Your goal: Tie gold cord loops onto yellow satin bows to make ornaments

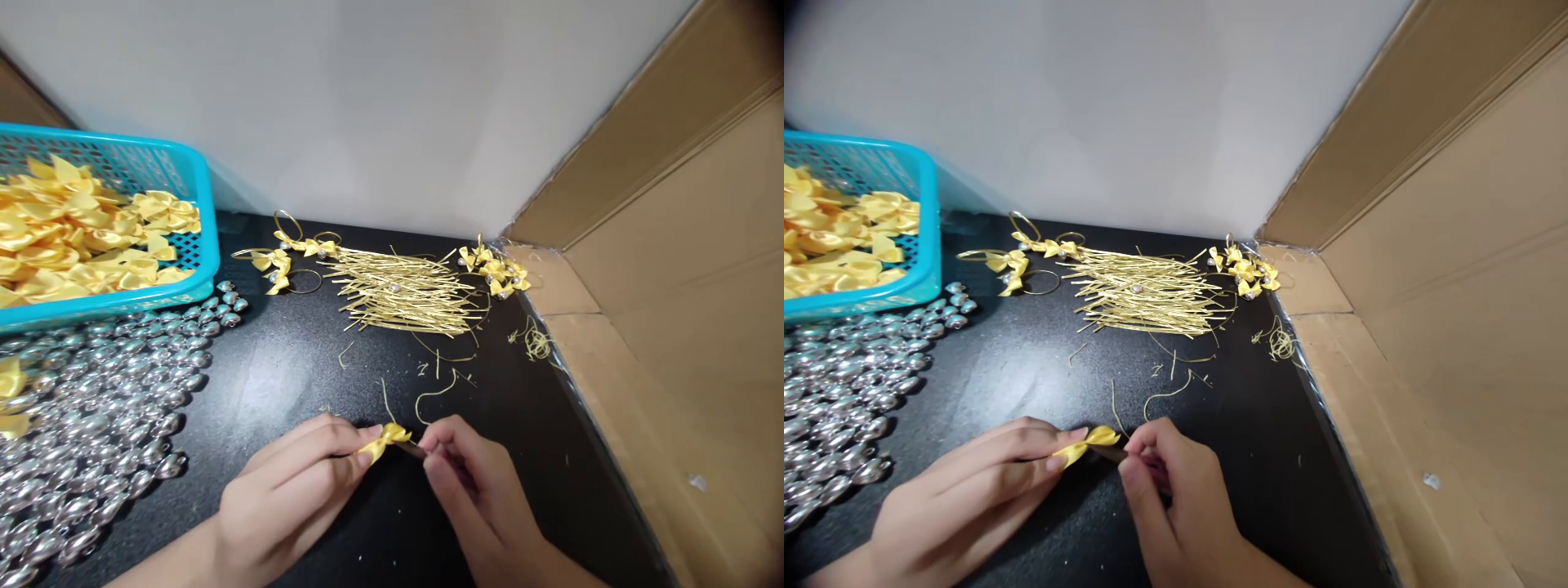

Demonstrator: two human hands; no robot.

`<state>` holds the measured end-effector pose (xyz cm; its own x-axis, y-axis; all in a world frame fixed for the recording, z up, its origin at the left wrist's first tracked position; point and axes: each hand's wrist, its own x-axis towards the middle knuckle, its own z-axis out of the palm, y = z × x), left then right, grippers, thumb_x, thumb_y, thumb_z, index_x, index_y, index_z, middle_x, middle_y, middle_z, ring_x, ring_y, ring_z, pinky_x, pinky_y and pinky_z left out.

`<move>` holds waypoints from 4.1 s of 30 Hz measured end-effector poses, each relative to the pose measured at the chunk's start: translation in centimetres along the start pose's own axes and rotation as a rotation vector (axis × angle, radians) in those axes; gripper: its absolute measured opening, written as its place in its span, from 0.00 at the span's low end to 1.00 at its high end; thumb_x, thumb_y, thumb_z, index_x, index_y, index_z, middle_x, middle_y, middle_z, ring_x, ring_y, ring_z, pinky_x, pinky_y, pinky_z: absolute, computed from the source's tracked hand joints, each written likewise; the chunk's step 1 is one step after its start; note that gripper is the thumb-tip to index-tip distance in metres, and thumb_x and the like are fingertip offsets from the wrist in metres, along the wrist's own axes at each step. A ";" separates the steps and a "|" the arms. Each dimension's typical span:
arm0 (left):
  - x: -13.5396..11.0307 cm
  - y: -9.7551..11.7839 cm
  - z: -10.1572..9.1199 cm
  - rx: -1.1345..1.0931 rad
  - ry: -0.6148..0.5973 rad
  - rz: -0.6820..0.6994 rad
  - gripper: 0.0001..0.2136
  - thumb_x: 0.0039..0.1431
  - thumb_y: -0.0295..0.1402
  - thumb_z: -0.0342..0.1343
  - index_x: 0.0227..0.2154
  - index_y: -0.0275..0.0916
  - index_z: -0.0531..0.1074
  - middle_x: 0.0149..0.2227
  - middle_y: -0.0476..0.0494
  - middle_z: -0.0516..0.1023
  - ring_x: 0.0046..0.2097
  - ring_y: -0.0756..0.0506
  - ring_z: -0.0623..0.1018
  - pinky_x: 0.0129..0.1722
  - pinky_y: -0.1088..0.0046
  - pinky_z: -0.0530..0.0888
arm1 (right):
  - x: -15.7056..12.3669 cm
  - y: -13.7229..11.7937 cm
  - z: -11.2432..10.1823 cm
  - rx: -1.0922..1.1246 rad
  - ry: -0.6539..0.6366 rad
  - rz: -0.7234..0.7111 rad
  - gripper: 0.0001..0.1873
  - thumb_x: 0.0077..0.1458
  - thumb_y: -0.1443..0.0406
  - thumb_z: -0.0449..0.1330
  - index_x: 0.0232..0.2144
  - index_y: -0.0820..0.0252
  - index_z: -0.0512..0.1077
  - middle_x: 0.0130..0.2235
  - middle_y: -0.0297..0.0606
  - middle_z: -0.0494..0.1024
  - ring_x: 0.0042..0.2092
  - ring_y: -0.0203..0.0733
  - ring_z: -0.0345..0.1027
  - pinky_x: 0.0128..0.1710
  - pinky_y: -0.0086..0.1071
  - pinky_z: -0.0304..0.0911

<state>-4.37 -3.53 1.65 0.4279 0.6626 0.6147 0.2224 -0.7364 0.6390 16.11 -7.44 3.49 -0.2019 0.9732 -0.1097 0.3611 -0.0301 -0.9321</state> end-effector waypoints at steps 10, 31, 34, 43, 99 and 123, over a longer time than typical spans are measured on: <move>-0.4 -1.0 0.4 -0.002 0.117 -0.102 0.10 0.54 0.16 0.54 0.31 0.38 0.73 0.30 0.44 0.83 0.31 0.47 0.84 0.31 0.77 0.80 | 14.9 2.5 -5.7 -0.651 0.260 -0.343 0.02 0.56 0.67 0.60 0.33 0.61 0.70 0.40 0.43 0.71 0.44 0.46 0.65 0.45 0.40 0.63; 1.0 0.8 0.7 -0.498 0.211 -0.976 0.05 0.49 0.34 0.63 0.25 0.38 0.78 0.23 0.48 0.80 0.26 0.49 0.76 0.26 0.78 0.72 | 4.5 -1.3 0.9 -0.610 0.228 -0.514 0.06 0.55 0.66 0.64 0.26 0.54 0.73 0.27 0.29 0.75 0.33 0.38 0.65 0.41 0.40 0.49; 1.0 0.8 0.7 -0.448 0.181 -0.943 0.06 0.51 0.35 0.61 0.25 0.38 0.78 0.23 0.46 0.80 0.26 0.48 0.76 0.25 0.77 0.72 | 4.6 -1.3 1.0 -0.590 0.218 -0.463 0.07 0.55 0.67 0.64 0.25 0.55 0.73 0.27 0.29 0.74 0.33 0.37 0.65 0.40 0.39 0.48; 0.8 0.6 0.7 -0.369 0.136 -0.904 0.08 0.53 0.36 0.59 0.25 0.38 0.78 0.24 0.46 0.79 0.26 0.47 0.75 0.25 0.75 0.70 | 4.6 -2.2 0.3 -0.344 0.043 -0.253 0.09 0.53 0.72 0.62 0.25 0.58 0.68 0.29 0.28 0.71 0.34 0.36 0.65 0.39 0.34 0.53; 0.6 -0.3 0.4 -0.372 -0.196 -0.753 0.04 0.55 0.34 0.60 0.30 0.39 0.78 0.25 0.49 0.76 0.28 0.48 0.75 0.28 0.76 0.71 | 4.0 -0.2 0.1 0.325 -0.107 0.066 0.07 0.44 0.69 0.68 0.30 0.62 0.77 0.29 0.34 0.80 0.32 0.36 0.73 0.36 0.30 0.68; -0.5 -1.5 0.6 0.231 -0.123 -0.268 0.07 0.63 0.27 0.51 0.33 0.37 0.73 0.31 0.45 0.77 0.31 0.47 0.75 0.31 0.74 0.72 | 5.5 2.7 -2.1 -0.158 0.517 -0.163 0.03 0.53 0.66 0.61 0.27 0.58 0.71 0.29 0.35 0.75 0.32 0.39 0.67 0.33 0.33 0.63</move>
<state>-4.34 -2.80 0.11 0.4263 0.8251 0.3706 0.5267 -0.5596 0.6399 17.86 -1.66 1.08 0.1919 0.9485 0.2520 0.5023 0.1257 -0.8555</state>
